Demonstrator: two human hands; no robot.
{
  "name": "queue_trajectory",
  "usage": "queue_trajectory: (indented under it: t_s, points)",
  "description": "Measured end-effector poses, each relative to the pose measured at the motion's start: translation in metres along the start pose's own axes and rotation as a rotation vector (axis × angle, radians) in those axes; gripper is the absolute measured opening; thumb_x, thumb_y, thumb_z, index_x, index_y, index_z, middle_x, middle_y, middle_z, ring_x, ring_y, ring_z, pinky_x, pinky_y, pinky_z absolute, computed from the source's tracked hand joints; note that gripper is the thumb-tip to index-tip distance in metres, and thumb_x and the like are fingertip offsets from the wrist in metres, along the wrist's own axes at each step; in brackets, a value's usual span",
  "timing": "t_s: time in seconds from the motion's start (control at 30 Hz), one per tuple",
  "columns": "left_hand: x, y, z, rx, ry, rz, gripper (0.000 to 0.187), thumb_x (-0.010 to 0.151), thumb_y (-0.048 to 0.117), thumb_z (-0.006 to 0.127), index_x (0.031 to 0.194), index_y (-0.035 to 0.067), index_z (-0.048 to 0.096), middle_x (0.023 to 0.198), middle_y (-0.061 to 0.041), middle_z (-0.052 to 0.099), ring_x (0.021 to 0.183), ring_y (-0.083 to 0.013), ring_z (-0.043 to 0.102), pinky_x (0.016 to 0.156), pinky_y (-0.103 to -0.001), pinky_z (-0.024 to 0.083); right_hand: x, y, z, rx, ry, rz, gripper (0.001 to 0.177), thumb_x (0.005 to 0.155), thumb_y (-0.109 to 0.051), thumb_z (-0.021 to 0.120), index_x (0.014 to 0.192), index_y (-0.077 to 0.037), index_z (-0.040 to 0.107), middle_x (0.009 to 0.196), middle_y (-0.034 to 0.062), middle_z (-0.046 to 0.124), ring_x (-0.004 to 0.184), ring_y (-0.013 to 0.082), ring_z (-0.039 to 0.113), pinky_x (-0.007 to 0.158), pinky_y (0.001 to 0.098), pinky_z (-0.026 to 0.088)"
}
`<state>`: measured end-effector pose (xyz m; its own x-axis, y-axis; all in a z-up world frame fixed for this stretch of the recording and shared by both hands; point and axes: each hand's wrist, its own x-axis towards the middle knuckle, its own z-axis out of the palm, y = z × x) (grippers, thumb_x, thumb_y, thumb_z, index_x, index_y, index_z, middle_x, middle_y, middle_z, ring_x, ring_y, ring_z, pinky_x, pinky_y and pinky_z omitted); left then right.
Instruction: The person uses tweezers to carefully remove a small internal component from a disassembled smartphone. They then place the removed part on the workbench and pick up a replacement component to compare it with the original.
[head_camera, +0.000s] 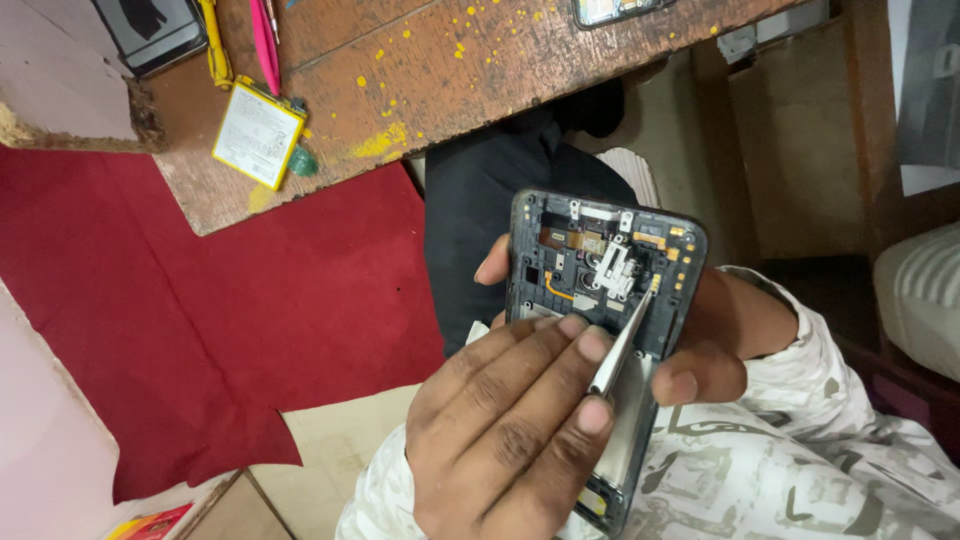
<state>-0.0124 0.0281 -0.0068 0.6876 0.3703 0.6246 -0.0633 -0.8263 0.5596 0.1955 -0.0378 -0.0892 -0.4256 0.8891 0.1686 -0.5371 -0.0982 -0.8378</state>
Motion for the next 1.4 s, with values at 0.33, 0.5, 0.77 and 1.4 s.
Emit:
queue_trajectory:
  t_s: [0.33, 0.5, 0.77, 1.4]
  points:
    - [0.000, 0.005, 0.009, 0.068, 0.058, -0.018, 0.022, 0.094, -0.002, 0.075, 0.100, -0.005, 0.055, 0.101, -0.026, 0.071, 0.097, -0.0367, 0.077, 0.084, -0.048, 0.067, -0.006, 0.021, -0.002, 0.010, -0.049, -0.045, 0.083, 0.095, -0.047, 0.071, 0.150, 0.006, 0.038, 0.140, 0.0211, 0.063, 0.129, 0.0324, 0.066, 0.123, 0.0505, 0.047]
    - [-0.002, 0.005, 0.003, 0.016, 0.008, -0.016, 0.022, 0.093, -0.002, 0.075, 0.103, -0.005, 0.056, 0.103, -0.027, 0.071, 0.099, -0.0381, 0.076, 0.086, -0.050, 0.064, -0.035, 0.026, -0.011, 0.046, -0.064, 0.045, 0.085, 0.094, -0.048, 0.073, 0.150, 0.006, 0.038, 0.143, 0.0203, 0.061, 0.131, 0.0313, 0.065, 0.123, 0.0492, 0.047]
    - [-0.006, -0.003, 0.012, -0.024, 0.142, -0.011, 0.019, 0.090, -0.007, 0.076, 0.099, -0.005, 0.059, 0.101, -0.026, 0.071, 0.097, -0.0366, 0.076, 0.084, -0.049, 0.067, -0.058, 0.030, -0.019, 0.077, -0.017, 0.129, 0.089, 0.092, -0.049, 0.075, 0.152, 0.005, 0.038, 0.147, 0.0191, 0.058, 0.134, 0.0296, 0.062, 0.122, 0.0472, 0.046]
    - [-0.009, -0.004, -0.006, -0.168, 0.027, -0.143, 0.036, 0.090, -0.009, 0.082, 0.115, -0.004, 0.057, 0.117, -0.023, 0.067, 0.113, -0.0396, 0.073, 0.096, -0.053, 0.066, -0.074, 0.036, -0.028, 0.118, 0.069, 0.212, 0.097, 0.088, -0.053, 0.080, 0.155, 0.004, 0.039, 0.156, 0.0162, 0.051, 0.140, 0.0257, 0.055, 0.121, 0.0423, 0.044]
